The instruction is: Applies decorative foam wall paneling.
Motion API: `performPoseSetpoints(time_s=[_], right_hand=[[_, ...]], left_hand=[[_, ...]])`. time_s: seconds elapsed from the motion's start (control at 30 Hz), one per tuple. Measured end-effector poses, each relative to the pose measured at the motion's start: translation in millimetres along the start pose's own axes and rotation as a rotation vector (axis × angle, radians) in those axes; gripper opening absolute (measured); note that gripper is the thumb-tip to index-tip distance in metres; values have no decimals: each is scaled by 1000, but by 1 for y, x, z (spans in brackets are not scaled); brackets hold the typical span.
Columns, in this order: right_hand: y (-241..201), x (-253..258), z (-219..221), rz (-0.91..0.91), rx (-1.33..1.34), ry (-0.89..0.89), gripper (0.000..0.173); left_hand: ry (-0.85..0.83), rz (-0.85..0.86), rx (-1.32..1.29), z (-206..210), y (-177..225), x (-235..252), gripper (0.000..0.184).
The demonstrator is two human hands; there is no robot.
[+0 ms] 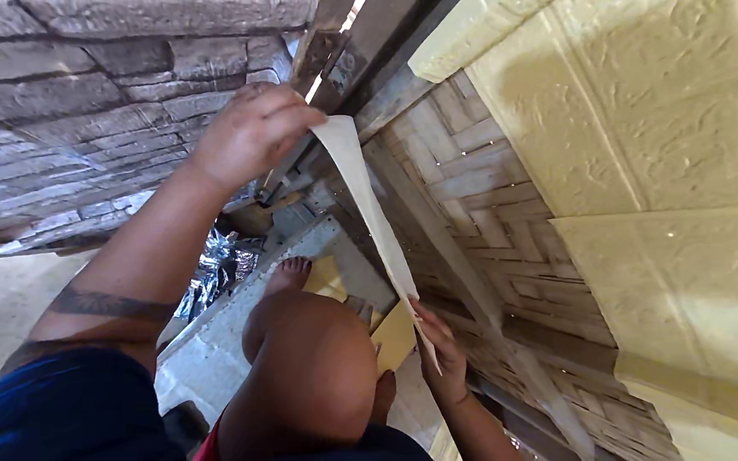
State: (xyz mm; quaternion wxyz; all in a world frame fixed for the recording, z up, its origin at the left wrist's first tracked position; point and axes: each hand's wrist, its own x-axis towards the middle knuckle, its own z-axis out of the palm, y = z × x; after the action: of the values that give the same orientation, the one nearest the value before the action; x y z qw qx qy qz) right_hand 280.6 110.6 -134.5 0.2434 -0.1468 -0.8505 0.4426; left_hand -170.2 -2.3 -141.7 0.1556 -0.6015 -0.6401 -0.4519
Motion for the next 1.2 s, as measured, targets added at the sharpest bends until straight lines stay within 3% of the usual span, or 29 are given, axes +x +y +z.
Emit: performPoseSetpoints(time_s=[0.1, 0.3, 0.5, 0.63, 0.73, 1.2], right_hand=[[1, 0, -1, 9, 12, 5, 35], [-1, 2, -4, -9, -27, -7, 32], [-7, 4, -4, 25, -10, -11, 32], [-18, -2, -2, 217, -8, 137, 23], [-19, -7, 0, 360, -2, 302, 17], [-21, 4, -3, 365, 115, 447, 14]], left_hand=[[24, -122, -156, 3, -2, 1, 33], [69, -248, -605, 28, -21, 5, 17], [100, -281, -930, 56, -16, 22, 26], [135, -352, -994, 63, -10, 44, 40], [127, -393, -986, 68, -11, 51, 21], [272, -391, -1020, 67, -11, 36, 7]])
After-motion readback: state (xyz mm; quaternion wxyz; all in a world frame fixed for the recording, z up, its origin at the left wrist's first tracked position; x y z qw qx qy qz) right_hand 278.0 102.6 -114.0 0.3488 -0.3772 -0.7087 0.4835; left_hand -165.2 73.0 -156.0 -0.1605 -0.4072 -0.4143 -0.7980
